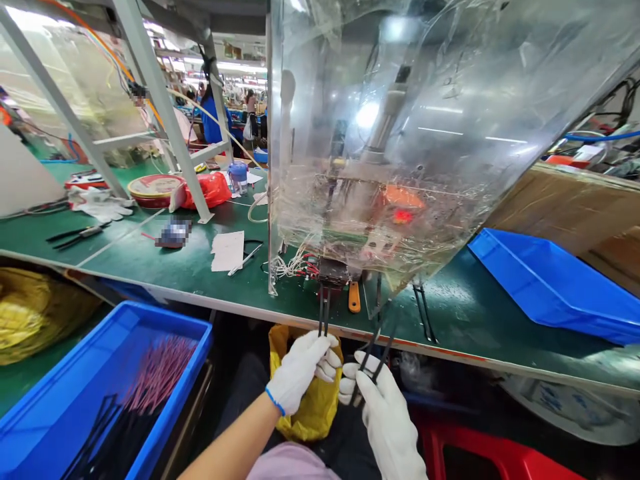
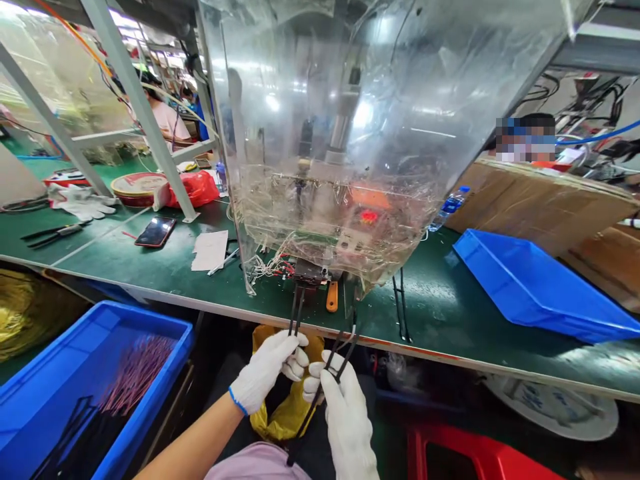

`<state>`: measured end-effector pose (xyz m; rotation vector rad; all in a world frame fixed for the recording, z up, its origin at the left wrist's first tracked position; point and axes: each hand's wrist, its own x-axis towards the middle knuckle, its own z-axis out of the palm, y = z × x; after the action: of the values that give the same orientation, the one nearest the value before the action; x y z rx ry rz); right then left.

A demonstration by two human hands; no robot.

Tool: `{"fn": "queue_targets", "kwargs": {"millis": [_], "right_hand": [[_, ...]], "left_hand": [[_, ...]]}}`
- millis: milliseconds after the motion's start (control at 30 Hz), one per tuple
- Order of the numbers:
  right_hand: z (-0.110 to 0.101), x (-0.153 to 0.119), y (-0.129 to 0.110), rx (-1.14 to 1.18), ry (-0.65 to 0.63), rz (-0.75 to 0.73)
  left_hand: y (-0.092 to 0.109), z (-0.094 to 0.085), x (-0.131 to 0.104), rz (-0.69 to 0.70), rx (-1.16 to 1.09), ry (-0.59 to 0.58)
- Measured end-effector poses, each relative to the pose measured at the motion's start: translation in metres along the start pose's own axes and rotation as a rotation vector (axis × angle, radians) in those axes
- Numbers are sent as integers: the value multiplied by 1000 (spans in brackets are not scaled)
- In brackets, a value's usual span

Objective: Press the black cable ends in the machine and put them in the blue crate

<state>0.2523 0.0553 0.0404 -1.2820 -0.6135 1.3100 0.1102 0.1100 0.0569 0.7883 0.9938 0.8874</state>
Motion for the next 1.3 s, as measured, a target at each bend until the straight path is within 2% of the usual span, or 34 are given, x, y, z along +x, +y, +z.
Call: {"fn": "queue_targets", "kwargs": {"millis": [133,267,400,500,567,667,767,833,900,1000,1167,1300], "right_hand": [[6,-7,-10,-12,-80,60],[15,-8,-13,2,-80,40],[21,-7,-13,-25,-129,13],[24,-4,-18,-76,-163,-19],[27,0,-23,-99,-158,-47],[37,10,-27,-96,-197,-30],[47,20,-20,-31,-255,90],[53,26,-11,41,-282,186],[57,32,-4,112,-315,258],[64,45,-8,193,-361,278],[77,76,-37,236,-354,249],[73,83,-36,121,-421,329]], "left_hand": [[3,5,-4,27,59,65],[0,6,-7,39,85,136],[-3,6,-6,95,46,205],[-12,3,-16,107,-29,250],[-28,-5,-31,77,-69,251],[-68,-30,-59,-34,-20,236],[-108,-60,-77,-195,129,238],[-120,-73,-77,-279,54,216],[-117,-74,-71,-340,-175,175],[-90,-56,-56,-379,-436,159],[-39,-18,-41,-349,-587,179],[-19,-7,-38,-297,-683,173]]}}
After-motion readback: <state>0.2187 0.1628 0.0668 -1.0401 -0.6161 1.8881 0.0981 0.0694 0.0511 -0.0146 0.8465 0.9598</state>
